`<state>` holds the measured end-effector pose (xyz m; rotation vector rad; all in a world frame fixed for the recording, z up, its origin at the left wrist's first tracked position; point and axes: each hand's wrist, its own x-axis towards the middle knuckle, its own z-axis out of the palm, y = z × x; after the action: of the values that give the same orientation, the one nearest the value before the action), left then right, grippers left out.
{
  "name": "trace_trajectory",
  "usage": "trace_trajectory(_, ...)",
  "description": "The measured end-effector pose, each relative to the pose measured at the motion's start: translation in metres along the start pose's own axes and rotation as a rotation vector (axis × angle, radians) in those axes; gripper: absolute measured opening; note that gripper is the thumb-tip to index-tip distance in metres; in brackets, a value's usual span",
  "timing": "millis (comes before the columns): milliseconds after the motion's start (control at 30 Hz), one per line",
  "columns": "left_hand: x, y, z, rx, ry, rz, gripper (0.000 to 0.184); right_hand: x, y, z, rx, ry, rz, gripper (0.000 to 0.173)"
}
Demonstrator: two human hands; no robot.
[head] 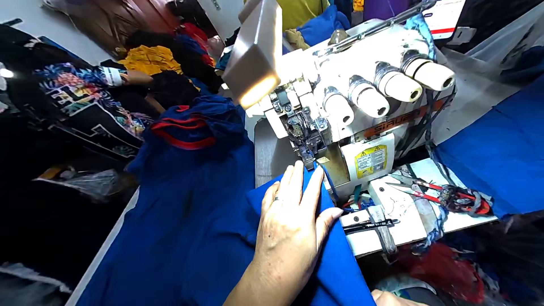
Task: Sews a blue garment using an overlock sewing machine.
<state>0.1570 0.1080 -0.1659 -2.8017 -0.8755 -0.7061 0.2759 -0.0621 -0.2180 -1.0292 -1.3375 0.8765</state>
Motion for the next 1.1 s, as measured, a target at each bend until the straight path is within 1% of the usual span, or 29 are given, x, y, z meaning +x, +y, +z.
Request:
trace_trajectory(67,0.003,-0.01,0.008,-0.013,0.033,-0.005,0.066,0.002,-0.001,-0.002,-0.008,0.016,0.021,0.022)
trace_trajectory(233,0.002,-0.014,0.004,-0.065,-0.024,-0.021,0.068,0.004,-0.001,0.0,-0.048,0.032,0.029,0.02)
trace_trajectory(300,-0.002,-0.015,0.002,-0.082,-0.024,-0.003,0.064,0.008,-0.003,0.002,-0.094,0.074,0.059,0.019)
trace_trajectory(400,-0.01,-0.013,-0.003,-0.086,0.046,0.026,0.056,0.023,-0.004,0.004,-0.192,0.132,0.087,0.018)
trace_trajectory(467,-0.014,-0.011,-0.004,-0.078,0.068,0.036,0.056,0.038,0.0,0.007,-0.224,0.178,0.079,0.017)
trace_trajectory(633,-0.016,-0.014,-0.003,-0.069,0.092,0.032,0.053,0.069,0.024,0.012,-0.188,0.289,-0.028,0.02)
trace_trajectory(700,-0.015,-0.014,-0.004,-0.068,0.097,0.03,0.051,0.077,0.023,0.011,-0.184,0.305,-0.011,0.019)
trace_trajectory(800,-0.014,-0.014,-0.004,-0.063,0.104,0.035,0.05,0.083,0.019,0.009,-0.17,0.297,0.082,0.022)
trace_trajectory(933,-0.012,-0.016,-0.004,-0.039,0.106,0.042,0.051,0.084,0.026,0.011,-0.135,0.308,0.076,0.015)
trace_trajectory(1100,-0.008,-0.014,-0.004,-0.027,0.091,0.06,0.052,0.083,0.018,0.007,-0.114,0.356,0.085,0.008)
